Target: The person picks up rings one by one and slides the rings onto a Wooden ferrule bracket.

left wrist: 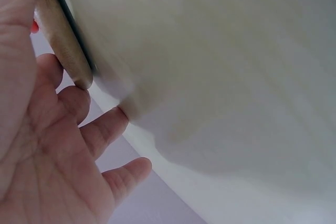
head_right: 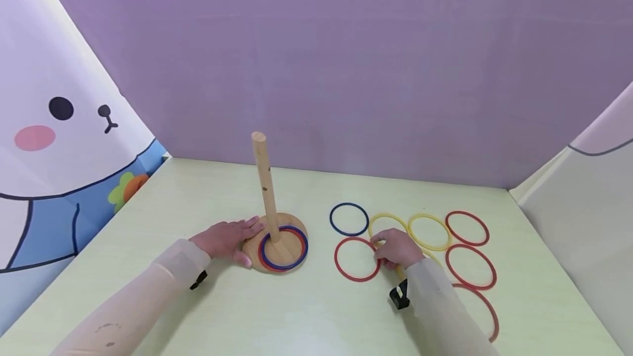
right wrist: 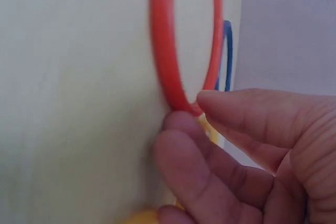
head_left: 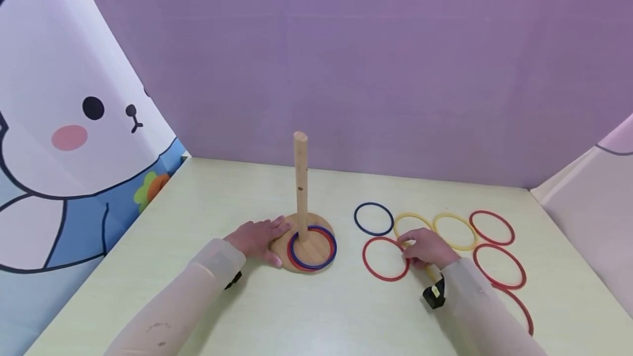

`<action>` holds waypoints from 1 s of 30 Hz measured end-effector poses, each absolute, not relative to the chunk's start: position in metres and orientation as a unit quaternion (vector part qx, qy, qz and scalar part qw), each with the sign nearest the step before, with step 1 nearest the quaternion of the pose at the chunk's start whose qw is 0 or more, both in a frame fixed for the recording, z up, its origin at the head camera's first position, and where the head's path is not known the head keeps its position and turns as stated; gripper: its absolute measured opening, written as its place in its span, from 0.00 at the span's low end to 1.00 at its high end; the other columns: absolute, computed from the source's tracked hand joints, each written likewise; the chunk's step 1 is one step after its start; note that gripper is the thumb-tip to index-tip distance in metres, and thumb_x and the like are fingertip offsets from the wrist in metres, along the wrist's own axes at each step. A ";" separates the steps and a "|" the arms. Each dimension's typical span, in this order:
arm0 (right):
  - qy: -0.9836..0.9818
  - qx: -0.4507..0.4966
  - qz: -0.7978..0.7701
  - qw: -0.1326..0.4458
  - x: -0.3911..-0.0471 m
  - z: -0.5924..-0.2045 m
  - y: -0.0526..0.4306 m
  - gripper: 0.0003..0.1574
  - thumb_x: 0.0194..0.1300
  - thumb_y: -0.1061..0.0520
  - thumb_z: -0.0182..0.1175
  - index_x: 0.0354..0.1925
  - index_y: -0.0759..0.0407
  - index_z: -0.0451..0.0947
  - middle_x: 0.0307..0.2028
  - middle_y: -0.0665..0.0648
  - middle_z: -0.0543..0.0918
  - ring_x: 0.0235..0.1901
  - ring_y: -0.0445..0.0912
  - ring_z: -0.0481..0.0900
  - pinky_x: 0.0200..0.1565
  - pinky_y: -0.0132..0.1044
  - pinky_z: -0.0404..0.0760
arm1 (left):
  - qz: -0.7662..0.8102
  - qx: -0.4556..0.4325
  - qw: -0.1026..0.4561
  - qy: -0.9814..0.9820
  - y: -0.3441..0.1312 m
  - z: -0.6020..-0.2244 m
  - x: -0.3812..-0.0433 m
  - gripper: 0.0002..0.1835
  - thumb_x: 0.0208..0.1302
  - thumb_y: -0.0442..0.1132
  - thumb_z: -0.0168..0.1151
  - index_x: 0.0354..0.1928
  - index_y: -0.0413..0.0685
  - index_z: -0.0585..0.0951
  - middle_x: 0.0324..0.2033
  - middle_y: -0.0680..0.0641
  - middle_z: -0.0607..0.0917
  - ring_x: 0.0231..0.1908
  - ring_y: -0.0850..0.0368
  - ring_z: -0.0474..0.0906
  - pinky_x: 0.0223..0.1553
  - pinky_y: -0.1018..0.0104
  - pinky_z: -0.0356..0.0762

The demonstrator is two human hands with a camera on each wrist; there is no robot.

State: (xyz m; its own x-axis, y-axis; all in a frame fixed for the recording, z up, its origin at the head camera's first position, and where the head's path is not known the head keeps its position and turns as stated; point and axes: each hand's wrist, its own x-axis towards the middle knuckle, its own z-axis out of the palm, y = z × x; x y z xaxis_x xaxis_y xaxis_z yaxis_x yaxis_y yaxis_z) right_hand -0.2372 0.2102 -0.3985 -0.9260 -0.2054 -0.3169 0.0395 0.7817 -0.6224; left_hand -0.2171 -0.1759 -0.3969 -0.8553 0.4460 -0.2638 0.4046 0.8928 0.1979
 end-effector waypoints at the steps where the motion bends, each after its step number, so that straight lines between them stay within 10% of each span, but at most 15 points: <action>1: 0.926 -0.045 -0.327 0.186 -0.237 -0.399 0.209 0.22 0.55 0.67 0.62 0.50 0.67 0.80 0.19 0.53 0.79 0.15 0.43 0.74 0.23 0.34 0.77 | 0.069 0.220 0.154 0.961 -0.176 -0.397 -0.217 0.50 0.50 0.56 0.72 0.72 0.44 0.61 0.70 0.37 0.59 0.65 0.36 0.61 0.59 0.39 0.63; 30: 0.928 -0.041 -0.322 0.182 -0.239 -0.402 0.189 0.23 0.50 0.70 0.64 0.48 0.63 0.82 0.16 0.55 0.79 0.12 0.43 0.73 0.19 0.32 0.76 | 0.063 0.216 0.152 0.962 -0.177 -0.401 -0.219 0.50 0.50 0.57 0.72 0.71 0.45 0.62 0.70 0.38 0.60 0.65 0.36 0.62 0.59 0.41 0.64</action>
State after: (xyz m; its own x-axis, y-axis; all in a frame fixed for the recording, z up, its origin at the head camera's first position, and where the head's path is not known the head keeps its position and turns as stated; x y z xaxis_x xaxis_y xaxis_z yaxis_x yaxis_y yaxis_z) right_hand -0.2394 0.1891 -0.4019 -0.9302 -0.1938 -0.3117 0.0412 0.7887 -0.6134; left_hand -0.2189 -0.1770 -0.4007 -0.8605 0.4344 -0.2662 0.3959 0.8990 0.1873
